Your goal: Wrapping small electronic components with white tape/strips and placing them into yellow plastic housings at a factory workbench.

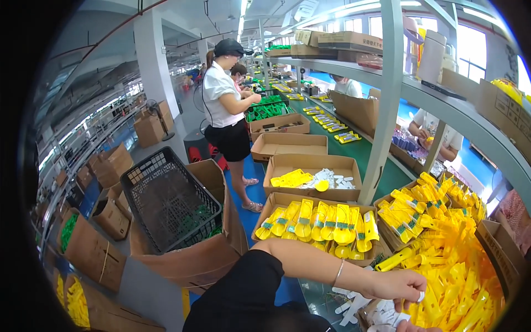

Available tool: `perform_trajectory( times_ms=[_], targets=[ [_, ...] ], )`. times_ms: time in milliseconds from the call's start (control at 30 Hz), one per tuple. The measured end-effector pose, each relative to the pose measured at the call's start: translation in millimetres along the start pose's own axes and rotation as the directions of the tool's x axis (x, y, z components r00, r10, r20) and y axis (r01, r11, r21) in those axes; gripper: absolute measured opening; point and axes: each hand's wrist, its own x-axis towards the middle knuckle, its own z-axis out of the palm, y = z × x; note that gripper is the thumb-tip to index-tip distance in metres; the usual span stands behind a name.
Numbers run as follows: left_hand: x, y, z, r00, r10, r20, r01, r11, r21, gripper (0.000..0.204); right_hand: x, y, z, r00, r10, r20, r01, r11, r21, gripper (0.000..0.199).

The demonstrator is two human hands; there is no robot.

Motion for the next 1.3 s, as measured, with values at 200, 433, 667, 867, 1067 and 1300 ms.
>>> perform_trajectory(
  times_ms=[200,433,667,867,1067,1300],
  targets=[
    [-12.3,21.8,-6.2,0.840,0.493,0.227,-0.535,0.822,0.194,0.025,16.7,-8.2,-11.4,0.903,0.429,-0.007,-0.423,0.892,0.160,0.044],
    [-5.5,23.5,-15.9,0.818,0.527,0.229,-0.540,0.841,-0.005,0.041,44.6,-1.4,-1.7,0.784,0.593,0.186,-0.619,0.769,0.158,0.034],
    [3.1,9.2,2.1,0.790,0.541,0.289,-0.563,0.826,-0.009,0.036,38.4,-16.1,6.5,0.511,0.849,0.132,-0.838,0.458,0.295,0.022],
    [2.2,3.9,10.4,0.753,0.617,0.229,-0.635,0.773,0.006,0.036,35.0,-21.0,9.8,0.460,0.869,0.183,-0.847,0.367,0.386,0.027],
    [1.8,-0.8,10.1,0.677,0.720,0.152,-0.735,0.655,0.172,0.030,34.8,-22.5,18.7,0.421,0.892,0.165,-0.848,0.323,0.420,0.025],
    [-4.0,-2.8,11.9,0.625,0.776,0.081,-0.740,0.556,0.379,0.029,34.5,-25.1,23.6,0.433,0.891,0.138,-0.846,0.348,0.404,0.024]
  ],
)
